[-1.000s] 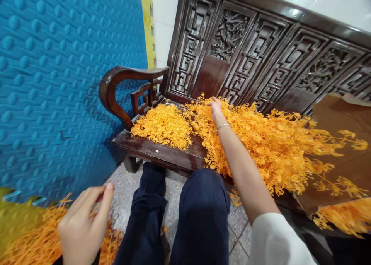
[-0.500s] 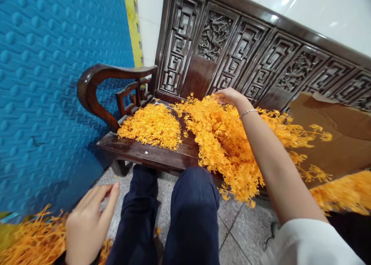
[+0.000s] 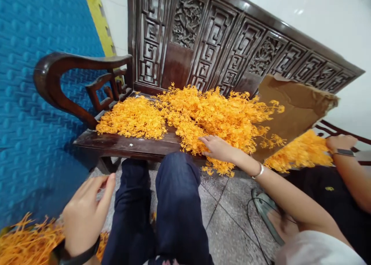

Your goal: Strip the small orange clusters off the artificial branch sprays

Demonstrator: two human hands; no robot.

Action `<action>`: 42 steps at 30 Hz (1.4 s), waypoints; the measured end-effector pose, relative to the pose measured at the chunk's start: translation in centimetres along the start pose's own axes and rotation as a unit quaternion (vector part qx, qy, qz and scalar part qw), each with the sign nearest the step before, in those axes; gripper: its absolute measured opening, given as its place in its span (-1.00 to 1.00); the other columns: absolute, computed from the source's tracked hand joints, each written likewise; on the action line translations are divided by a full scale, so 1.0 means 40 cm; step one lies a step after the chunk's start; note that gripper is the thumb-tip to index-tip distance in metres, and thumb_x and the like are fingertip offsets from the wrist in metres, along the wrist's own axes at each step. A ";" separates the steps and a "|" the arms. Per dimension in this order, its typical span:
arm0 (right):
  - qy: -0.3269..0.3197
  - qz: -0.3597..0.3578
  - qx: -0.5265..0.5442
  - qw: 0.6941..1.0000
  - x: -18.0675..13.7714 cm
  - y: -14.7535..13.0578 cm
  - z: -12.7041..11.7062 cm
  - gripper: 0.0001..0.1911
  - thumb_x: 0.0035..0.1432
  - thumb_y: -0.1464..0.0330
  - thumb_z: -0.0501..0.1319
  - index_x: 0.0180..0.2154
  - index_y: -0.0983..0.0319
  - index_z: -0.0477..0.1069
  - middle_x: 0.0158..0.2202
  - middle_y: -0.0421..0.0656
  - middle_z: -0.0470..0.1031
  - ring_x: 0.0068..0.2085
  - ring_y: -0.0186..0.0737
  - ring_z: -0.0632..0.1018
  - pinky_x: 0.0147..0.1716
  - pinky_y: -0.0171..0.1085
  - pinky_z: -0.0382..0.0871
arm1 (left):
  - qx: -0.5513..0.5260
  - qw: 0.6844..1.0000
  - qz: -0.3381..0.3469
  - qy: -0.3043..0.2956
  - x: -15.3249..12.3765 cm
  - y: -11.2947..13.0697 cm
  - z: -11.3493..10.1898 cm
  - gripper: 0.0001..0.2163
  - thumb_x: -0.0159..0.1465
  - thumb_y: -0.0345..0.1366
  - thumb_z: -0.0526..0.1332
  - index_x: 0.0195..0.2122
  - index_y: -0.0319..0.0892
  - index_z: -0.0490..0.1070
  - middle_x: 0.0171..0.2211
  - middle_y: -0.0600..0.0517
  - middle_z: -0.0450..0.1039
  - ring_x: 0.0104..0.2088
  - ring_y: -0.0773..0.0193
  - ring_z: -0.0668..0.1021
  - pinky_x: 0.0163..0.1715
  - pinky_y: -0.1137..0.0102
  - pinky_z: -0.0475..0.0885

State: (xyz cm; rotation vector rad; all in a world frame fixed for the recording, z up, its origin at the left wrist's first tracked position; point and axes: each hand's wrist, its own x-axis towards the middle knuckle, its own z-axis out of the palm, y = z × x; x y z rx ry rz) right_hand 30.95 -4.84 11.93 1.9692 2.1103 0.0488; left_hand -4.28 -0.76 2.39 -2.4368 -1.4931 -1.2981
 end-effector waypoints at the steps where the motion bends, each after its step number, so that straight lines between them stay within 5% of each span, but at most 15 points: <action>1: 0.007 0.029 -0.025 0.999 0.002 0.005 0.027 -0.38 0.07 0.30 0.17 0.14 0.44 0.14 0.05 0.18 0.30 0.03 0.09 0.37 -0.02 -0.07 0.20 | -0.006 1.000 0.008 -0.004 0.000 0.006 0.001 -0.86 0.25 -0.23 0.09 -0.41 -0.15 0.30 -0.48 0.07 0.37 -0.44 0.30 0.44 -0.42 0.44 0.24; 4: 0.019 0.097 -0.040 0.994 0.024 0.038 0.068 -0.47 0.03 0.36 0.19 0.04 0.48 0.26 -0.09 0.19 0.42 -0.06 0.07 0.44 -0.06 -0.11 0.18 | -0.027 0.999 0.024 -0.020 0.000 0.030 0.009 -0.86 0.25 -0.24 0.08 -0.41 -0.15 0.30 -0.48 0.07 0.36 -0.44 0.30 0.44 -0.40 0.43 0.24; 7: 0.027 0.128 -0.015 0.991 0.035 0.077 0.059 -0.81 0.07 0.41 0.12 -0.30 0.37 0.44 -0.35 0.03 0.51 -0.27 -0.13 0.50 -0.22 -0.26 0.21 | -0.066 0.996 0.041 -0.052 -0.001 0.064 0.021 -0.87 0.25 -0.25 0.09 -0.39 -0.15 0.30 -0.46 0.06 0.37 -0.39 0.28 0.44 -0.34 0.41 0.26; 9: 0.053 0.140 -0.004 0.989 0.029 0.097 0.039 -0.80 0.12 0.40 0.06 -0.36 0.32 0.43 -0.39 -0.04 0.50 -0.34 -0.23 0.48 -0.33 -0.33 0.19 | -0.099 0.990 0.061 -0.077 -0.002 0.089 0.030 -0.88 0.25 -0.26 0.07 -0.38 -0.16 0.30 -0.45 0.04 0.36 -0.37 0.27 0.43 -0.31 0.39 0.26; 16: 0.312 0.168 0.155 0.922 -0.015 0.142 0.001 -0.74 0.11 0.30 0.11 -0.26 0.31 0.47 -0.39 -0.08 0.50 -0.40 -0.24 0.45 -0.37 -0.32 0.23 | -0.166 0.974 0.077 -0.135 -0.010 0.165 0.064 -0.86 0.26 -0.27 0.05 -0.38 -0.17 0.31 -0.41 0.02 0.38 -0.31 0.24 0.43 -0.25 0.36 0.29; 19: 0.365 0.174 0.194 0.894 -0.026 0.152 -0.012 -0.78 0.06 0.33 0.16 -0.30 0.32 0.48 -0.36 -0.08 0.50 -0.39 -0.25 0.45 -0.34 -0.31 0.27 | -0.177 0.966 0.086 -0.168 -0.017 0.201 0.095 -0.86 0.26 -0.24 0.05 -0.29 -0.17 0.32 -0.32 -0.01 0.42 -0.23 0.21 0.44 -0.19 0.33 0.31; 23: 0.237 0.072 0.239 0.939 -0.033 0.127 -0.041 -0.65 -0.07 0.37 0.29 -0.17 0.32 0.44 -0.17 -0.06 0.48 -0.23 -0.22 0.48 -0.20 -0.28 0.31 | -0.173 0.957 0.115 -0.203 -0.029 0.237 0.135 -0.78 0.26 -0.24 0.03 -0.12 -0.19 0.30 -0.15 -0.06 0.42 -0.10 0.17 0.42 -0.11 0.27 0.31; 27: 0.127 -0.054 0.223 0.965 0.013 0.045 -0.033 -0.66 0.07 0.30 0.21 -0.11 0.31 0.40 -0.11 -0.09 0.46 -0.10 -0.28 0.45 -0.06 -0.32 0.28 | -0.171 0.953 0.117 -0.221 -0.036 0.247 0.145 -0.77 0.27 -0.25 0.02 -0.11 -0.22 0.29 -0.13 -0.08 0.41 -0.07 0.17 0.41 -0.10 0.25 0.31; 32: 0.062 0.083 0.028 0.994 0.156 -0.064 0.072 -0.65 0.12 0.34 0.13 -0.11 0.44 0.39 -0.08 0.15 0.40 -0.03 -0.03 0.42 -0.06 -0.16 0.28 | -0.193 0.949 0.107 -0.225 -0.042 0.238 0.157 -0.78 0.29 -0.38 -0.06 -0.11 -0.20 0.30 -0.11 -0.07 0.40 -0.05 0.20 0.39 -0.09 0.26 0.29; 35: 0.062 0.138 0.020 0.988 0.231 -0.092 0.121 -0.70 0.11 0.51 0.05 -0.15 0.53 0.41 -0.09 0.29 0.37 -0.04 0.05 0.42 -0.10 -0.11 0.29 | -0.216 0.949 0.087 -0.215 -0.047 0.228 0.171 -0.76 0.27 -0.47 -0.08 -0.16 -0.18 0.32 -0.13 -0.04 0.42 -0.07 0.22 0.40 -0.11 0.28 0.29; 42: 0.094 0.187 0.108 0.972 0.281 -0.011 0.074 -0.77 0.00 0.57 0.08 -0.29 0.39 0.45 -0.23 0.17 0.47 -0.14 -0.01 0.48 -0.19 -0.19 0.31 | -0.249 0.949 0.022 -0.191 -0.043 0.219 0.180 -0.77 0.23 -0.50 -0.07 -0.33 -0.16 0.36 -0.26 0.00 0.47 -0.16 0.25 0.44 -0.18 0.31 0.30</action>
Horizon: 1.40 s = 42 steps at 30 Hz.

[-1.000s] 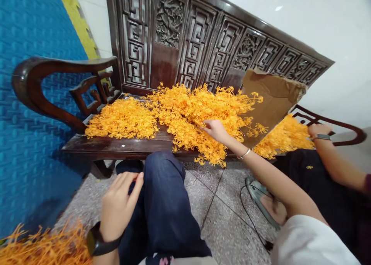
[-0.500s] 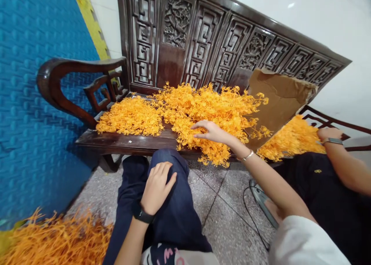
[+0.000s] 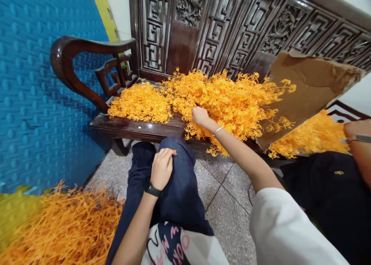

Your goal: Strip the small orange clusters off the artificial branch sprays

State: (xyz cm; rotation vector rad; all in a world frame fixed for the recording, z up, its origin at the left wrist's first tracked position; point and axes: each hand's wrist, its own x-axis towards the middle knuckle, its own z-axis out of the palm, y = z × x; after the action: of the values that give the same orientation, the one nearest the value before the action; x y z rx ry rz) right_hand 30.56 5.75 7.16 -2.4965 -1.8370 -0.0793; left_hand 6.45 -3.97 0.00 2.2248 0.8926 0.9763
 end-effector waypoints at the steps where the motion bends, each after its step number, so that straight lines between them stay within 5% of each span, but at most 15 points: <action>1: 0.012 0.012 0.023 1.000 0.008 0.017 -0.016 -0.80 -0.01 0.55 0.09 -0.31 0.37 0.44 -0.24 0.14 0.47 -0.15 -0.02 0.48 -0.21 -0.20 0.31 | -0.002 1.000 -0.005 0.003 0.001 -0.001 0.000 -0.77 0.23 -0.49 -0.06 -0.35 -0.16 0.36 -0.27 0.00 0.47 -0.17 0.25 0.44 -0.18 0.31 0.30; 5: 0.040 0.060 0.140 0.988 0.024 0.080 -0.076 -0.93 -0.02 0.43 0.16 -0.47 0.33 0.35 -0.45 -0.06 0.43 -0.37 -0.23 0.45 -0.38 -0.31 0.30 | -0.023 1.000 -0.018 0.006 0.007 -0.010 0.000 -0.79 0.23 -0.47 -0.04 -0.39 -0.16 0.36 -0.29 0.02 0.48 -0.19 0.25 0.45 -0.17 0.30 0.30; 9: 0.060 0.074 0.250 0.964 0.011 0.115 -0.131 -0.78 -0.04 0.30 0.20 -0.54 0.28 0.21 -0.61 -0.25 0.26 -0.56 -0.43 0.29 -0.53 -0.40 0.20 | -0.055 0.998 -0.027 0.009 0.013 -0.025 -0.003 -0.79 0.22 -0.45 -0.03 -0.41 -0.16 0.37 -0.31 0.02 0.49 -0.22 0.26 0.47 -0.17 0.31 0.31; 14: 0.121 0.109 0.469 0.868 0.008 0.146 -0.180 -0.71 -0.16 0.34 0.27 -0.58 0.26 0.13 -0.66 -0.32 0.12 -0.61 -0.49 0.14 -0.63 -0.41 0.00 | -0.005 0.999 -0.036 0.004 0.019 -0.003 -0.001 -0.79 0.23 -0.42 -0.03 -0.42 -0.17 0.37 -0.37 0.01 0.46 -0.26 0.22 0.46 -0.17 0.27 0.31; 16: 0.116 0.119 0.490 0.856 0.008 0.150 -0.180 -0.70 -0.19 0.32 0.29 -0.58 0.26 0.14 -0.66 -0.31 0.12 -0.61 -0.49 0.14 -0.63 -0.41 -0.03 | 0.031 0.998 -0.030 0.034 0.048 0.032 0.014 -0.83 0.23 -0.37 -0.01 -0.29 -0.20 0.36 -0.31 -0.04 0.46 -0.21 0.18 0.44 -0.13 0.23 0.30; 19: 0.084 0.111 0.436 0.889 0.001 0.140 -0.160 -0.69 -0.18 0.27 0.28 -0.58 0.26 0.15 -0.63 -0.29 0.18 -0.57 -0.47 0.19 -0.59 -0.41 0.02 | 0.042 0.995 0.032 0.087 0.140 0.090 0.068 -0.57 0.21 -0.24 0.05 0.09 -0.29 0.12 0.08 -0.19 0.26 0.10 0.11 0.26 0.06 0.20 0.18; 23: 0.067 0.092 0.369 0.922 -0.012 0.110 -0.127 -0.68 -0.17 0.28 0.27 -0.64 0.25 0.12 -0.68 -0.32 0.12 -0.57 -0.46 0.15 -0.55 -0.39 0.02 | 0.121 0.988 0.075 -0.051 0.293 0.119 0.184 -0.28 0.16 -0.09 0.12 0.22 -0.42 -0.13 0.25 -0.28 -0.06 0.26 -0.03 -0.06 0.18 0.10 -0.08; 25: 0.076 0.087 0.354 0.928 -0.013 0.099 -0.117 -0.67 -0.17 0.31 0.26 -0.68 0.25 0.10 -0.71 -0.32 0.08 -0.58 -0.45 0.13 -0.55 -0.38 0.00 | 0.170 0.970 0.015 -0.174 0.339 0.108 0.239 -0.29 0.21 -0.09 0.06 0.24 -0.41 -0.19 0.24 -0.29 -0.04 0.25 0.02 0.02 0.17 0.16 -0.04; 27: 0.088 0.082 0.348 0.930 -0.007 0.096 -0.115 -0.68 -0.14 0.35 0.23 -0.70 0.25 0.10 -0.72 -0.31 0.07 -0.58 -0.43 0.13 -0.55 -0.38 0.02 | 0.183 0.960 -0.006 -0.212 0.357 0.090 0.278 -0.30 0.22 -0.08 0.05 0.26 -0.35 -0.19 0.22 -0.31 0.01 0.20 0.00 0.16 0.09 0.20 0.12; 32: 0.141 0.126 0.381 0.905 0.027 0.117 -0.153 -0.76 -0.02 0.42 0.04 -0.66 0.23 0.07 -0.69 -0.27 0.10 -0.60 -0.41 0.19 -0.59 -0.40 0.10 | 0.214 0.948 -0.013 -0.237 0.345 0.062 0.302 -0.29 0.22 -0.04 0.02 0.28 -0.25 -0.25 0.20 -0.34 0.04 0.13 -0.05 0.27 0.01 0.17 0.21; 42: 0.265 0.125 0.448 0.845 0.090 0.188 -0.340 -0.75 0.05 0.42 0.06 -0.63 0.28 0.12 -0.68 -0.27 0.18 -0.60 -0.44 0.31 -0.50 -0.32 0.29 | 0.248 0.931 0.022 -0.267 0.351 0.053 0.295 -0.23 0.14 0.04 0.08 0.28 -0.17 -0.22 0.07 -0.28 0.23 0.01 -0.06 0.36 -0.12 0.23 0.29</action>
State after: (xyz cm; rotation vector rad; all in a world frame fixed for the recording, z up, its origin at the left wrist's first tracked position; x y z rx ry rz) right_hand 38.56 6.07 20.95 -1.7562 -0.9662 0.0789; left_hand 23.66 2.70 0.40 2.7366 0.8939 0.1177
